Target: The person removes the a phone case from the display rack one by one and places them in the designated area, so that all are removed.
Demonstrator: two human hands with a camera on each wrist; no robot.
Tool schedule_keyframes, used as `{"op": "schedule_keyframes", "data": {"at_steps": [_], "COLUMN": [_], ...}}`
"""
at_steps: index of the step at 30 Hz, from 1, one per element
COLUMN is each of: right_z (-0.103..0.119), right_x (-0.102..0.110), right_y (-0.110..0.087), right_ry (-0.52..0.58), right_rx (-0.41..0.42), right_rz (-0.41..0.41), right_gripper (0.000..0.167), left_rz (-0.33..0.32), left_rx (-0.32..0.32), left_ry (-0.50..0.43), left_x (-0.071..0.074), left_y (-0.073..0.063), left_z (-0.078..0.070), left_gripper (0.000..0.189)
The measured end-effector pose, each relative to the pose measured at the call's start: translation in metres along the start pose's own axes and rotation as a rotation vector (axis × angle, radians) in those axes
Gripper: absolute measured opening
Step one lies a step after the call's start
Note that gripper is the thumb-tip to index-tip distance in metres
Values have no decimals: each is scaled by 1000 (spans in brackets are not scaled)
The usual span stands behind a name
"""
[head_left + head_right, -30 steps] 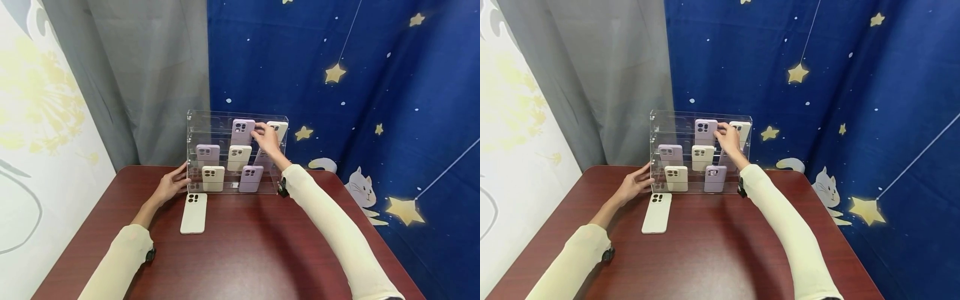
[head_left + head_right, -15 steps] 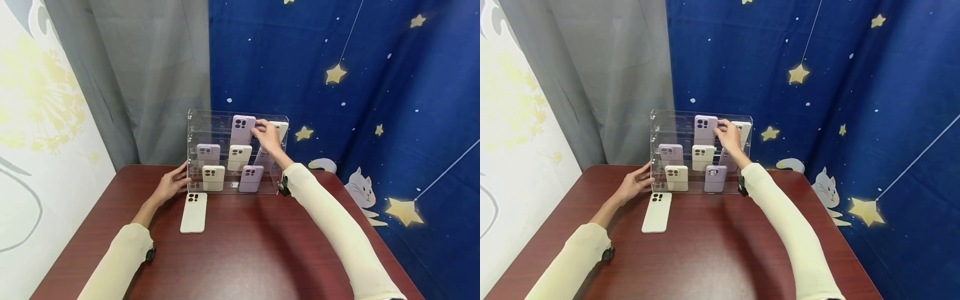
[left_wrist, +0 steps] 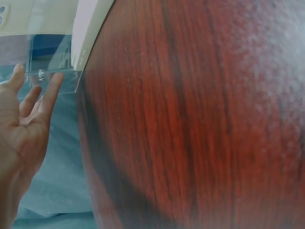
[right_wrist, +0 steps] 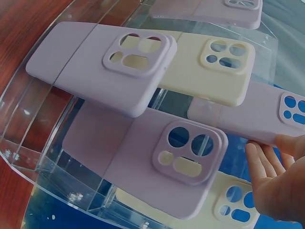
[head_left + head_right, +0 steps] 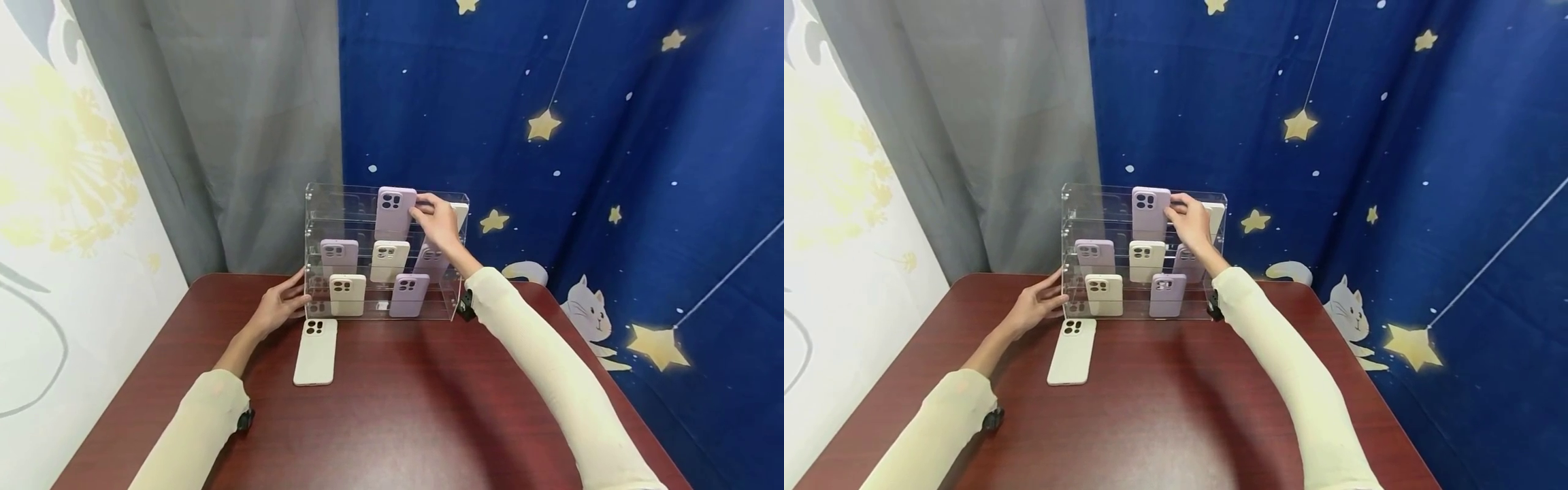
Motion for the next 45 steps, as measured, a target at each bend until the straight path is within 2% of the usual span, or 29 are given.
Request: {"op": "schedule_keyframes", "data": {"at_steps": [12,19,28,35,43,45], "right_z": [17,30,40,54,65,66], "right_x": [3,8,11,11,7,8], "right_y": [0,-1,-3,-14,-28,-30], "right_ry": [13,-4,55,92,123,135], "right_rx": [42,73,68,77,88,89], "right_rz": [1,-10,9,46,105,107], "right_gripper": [30,29,30,32,34,34], "left_rz": [4,-1,6,22,29,38], "left_rx": [3,7,26,24,26,30], "left_ry": [-10,-14,11,-47,-29,-48], "left_x": [1,1,2,1,1,0], "left_y": [-5,-4,-4,-2,1,2], "left_z": [-2,0,3,2,0,-1], "left_gripper": [75,75,75,77,77,78]}}
Point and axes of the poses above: each hand's wrist, its own y-axis towards the middle knuckle, its own x-axis out of the back of the hand, z = x × y, the point moved 10 cm from there along y, towards the middle knuckle, and after that the axes turned 4 degrees about -z, right-handed, at the moved point
